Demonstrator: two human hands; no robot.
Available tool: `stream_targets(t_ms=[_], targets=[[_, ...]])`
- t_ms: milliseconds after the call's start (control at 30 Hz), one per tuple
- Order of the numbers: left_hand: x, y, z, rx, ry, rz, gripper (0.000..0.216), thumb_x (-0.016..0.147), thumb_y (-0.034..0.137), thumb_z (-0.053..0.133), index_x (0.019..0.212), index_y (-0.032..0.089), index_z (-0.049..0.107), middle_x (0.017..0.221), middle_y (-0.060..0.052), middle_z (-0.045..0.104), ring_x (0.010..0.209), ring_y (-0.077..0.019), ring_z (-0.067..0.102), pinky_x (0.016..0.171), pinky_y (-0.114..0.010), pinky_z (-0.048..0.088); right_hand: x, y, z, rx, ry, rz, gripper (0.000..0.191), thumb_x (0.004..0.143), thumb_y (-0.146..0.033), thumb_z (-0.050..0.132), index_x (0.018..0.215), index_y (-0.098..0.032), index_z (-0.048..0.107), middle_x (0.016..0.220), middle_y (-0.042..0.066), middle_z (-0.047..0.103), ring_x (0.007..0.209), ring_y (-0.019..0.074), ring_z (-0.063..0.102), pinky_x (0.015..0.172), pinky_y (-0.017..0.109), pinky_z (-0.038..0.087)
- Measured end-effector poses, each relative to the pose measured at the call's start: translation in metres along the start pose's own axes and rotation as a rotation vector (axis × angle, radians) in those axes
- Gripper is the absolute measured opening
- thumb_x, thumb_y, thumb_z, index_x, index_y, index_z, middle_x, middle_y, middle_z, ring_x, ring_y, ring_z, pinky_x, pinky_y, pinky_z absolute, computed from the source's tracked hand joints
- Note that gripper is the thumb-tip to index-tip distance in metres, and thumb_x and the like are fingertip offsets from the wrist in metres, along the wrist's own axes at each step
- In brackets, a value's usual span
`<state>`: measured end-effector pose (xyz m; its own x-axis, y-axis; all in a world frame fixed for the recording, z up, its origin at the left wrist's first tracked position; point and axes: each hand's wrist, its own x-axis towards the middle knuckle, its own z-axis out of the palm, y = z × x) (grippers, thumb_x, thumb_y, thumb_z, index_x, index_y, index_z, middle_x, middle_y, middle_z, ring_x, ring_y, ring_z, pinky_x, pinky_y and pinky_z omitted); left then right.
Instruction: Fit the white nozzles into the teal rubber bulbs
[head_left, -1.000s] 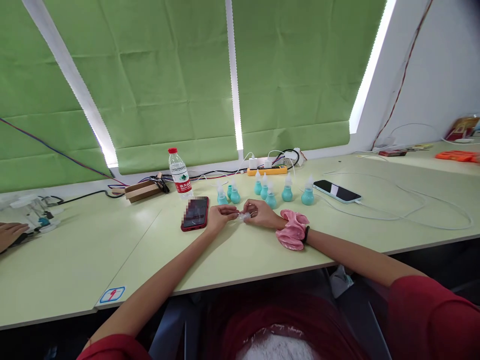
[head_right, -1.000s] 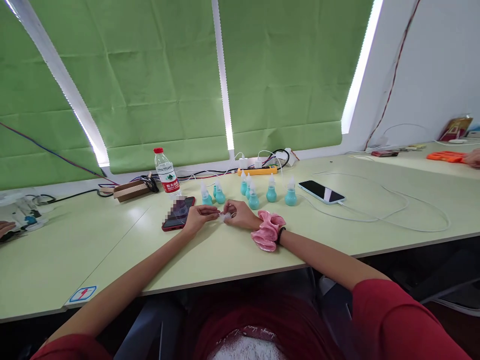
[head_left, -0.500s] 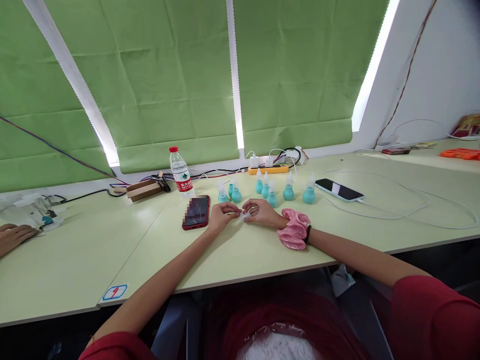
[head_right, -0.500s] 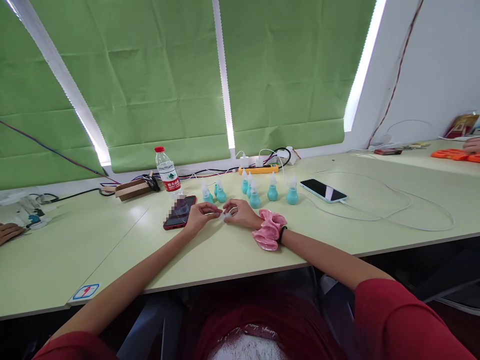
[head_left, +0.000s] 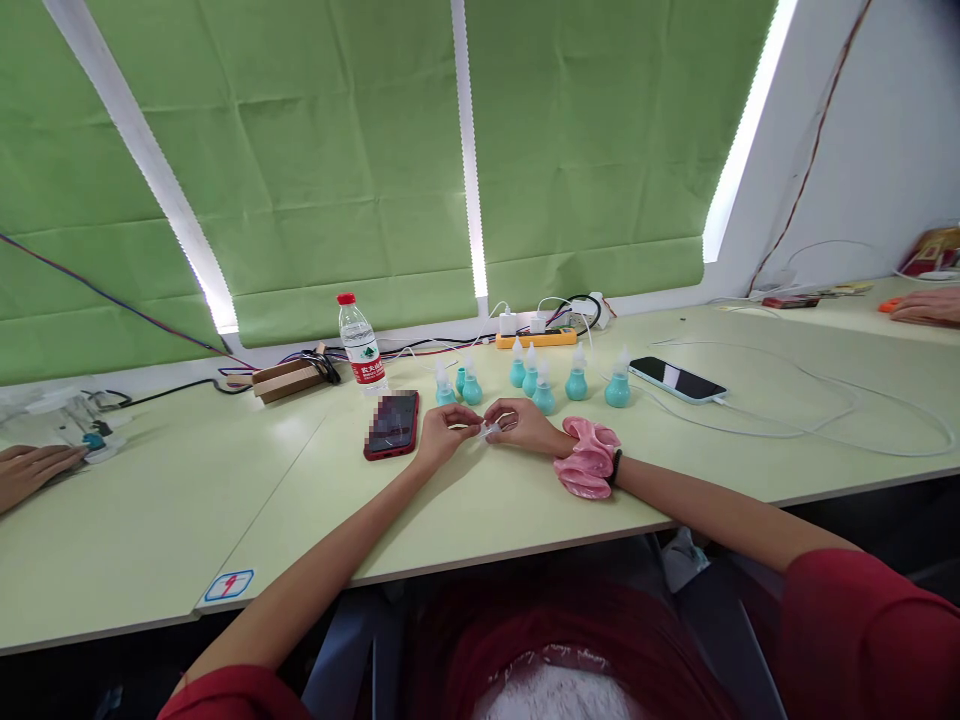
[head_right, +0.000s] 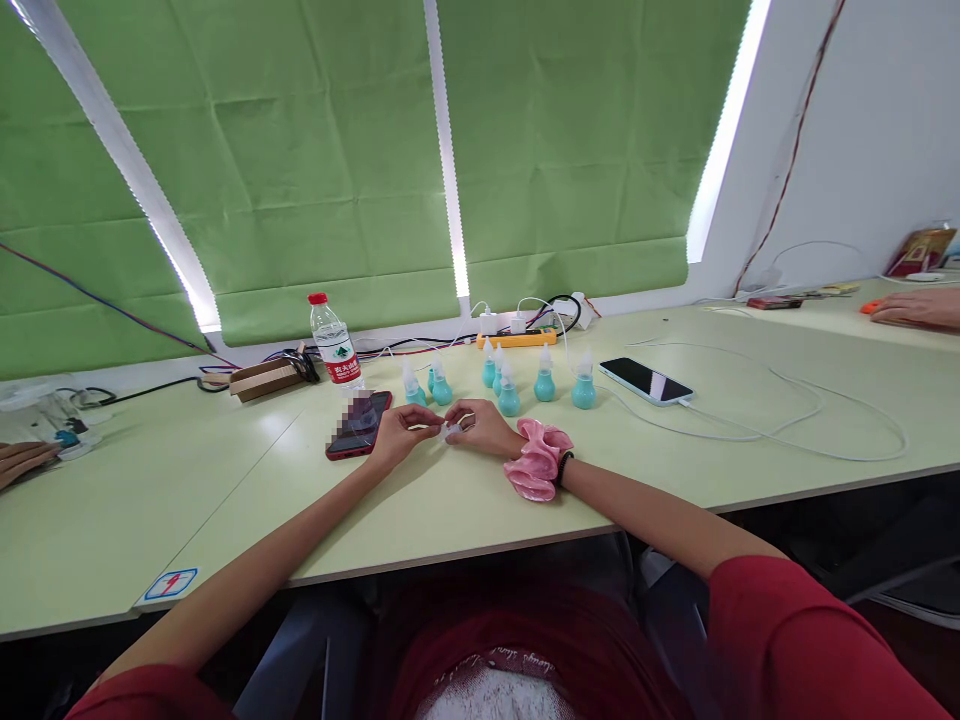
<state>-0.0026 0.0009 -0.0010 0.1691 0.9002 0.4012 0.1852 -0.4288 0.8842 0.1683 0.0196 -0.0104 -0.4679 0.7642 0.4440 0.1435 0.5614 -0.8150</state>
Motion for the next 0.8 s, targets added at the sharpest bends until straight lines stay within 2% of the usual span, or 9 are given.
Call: stream_targets(t_ms=[267, 600, 800], targets=[[-0.0032, 0.0033, 0.0019, 0.079, 0.016, 0.021, 0.018, 0.056, 0.024, 0.065, 0.067, 0.012, 0.057, 0.071, -0.007, 0.065, 0.069, -0.0184, 0.062, 0.064, -0.029, 0.05, -0.0001, -0.0006, 0.0016, -0.002, 0.029, -0.01, 0.027, 0.055, -0.022, 0.065, 0.078, -0.012, 0.057, 0.078, 0.004, 0.058, 0.068, 0.0117, 0.055, 0.065, 0.026, 0.049], [-0.0057, 0.0101, 0.0049, 0.121, -0.004, 0.015, 0.015, 0.059, 0.016, 0.058, 0.074, 0.012, 0.057, 0.074, -0.007, 0.064, 0.071, -0.018, 0.062, 0.06, -0.026, 0.049, -0.0011, -0.0031, 0.0024, -0.023, 0.082, -0.027, 0.023, 0.057, -0.024, 0.065, 0.075, -0.011, 0.057, 0.076, 0.004, 0.059, 0.064, 0.0104, 0.054, 0.063, 0.026, 0.049], [-0.0034, 0.0073, 0.0021, -0.134, 0.068, -0.064, 0.022, 0.058, 0.025, 0.065, 0.074, 0.013, 0.054, 0.061, -0.003, 0.063, 0.064, -0.0148, 0.06, 0.064, -0.028, 0.047, -0.0048, -0.0073, 0.0051, -0.056, 0.101, -0.115, 0.018, 0.063, -0.023, 0.06, 0.077, -0.013, 0.059, 0.076, 0.003, 0.059, 0.067, 0.0114, 0.055, 0.061, 0.025, 0.05]])
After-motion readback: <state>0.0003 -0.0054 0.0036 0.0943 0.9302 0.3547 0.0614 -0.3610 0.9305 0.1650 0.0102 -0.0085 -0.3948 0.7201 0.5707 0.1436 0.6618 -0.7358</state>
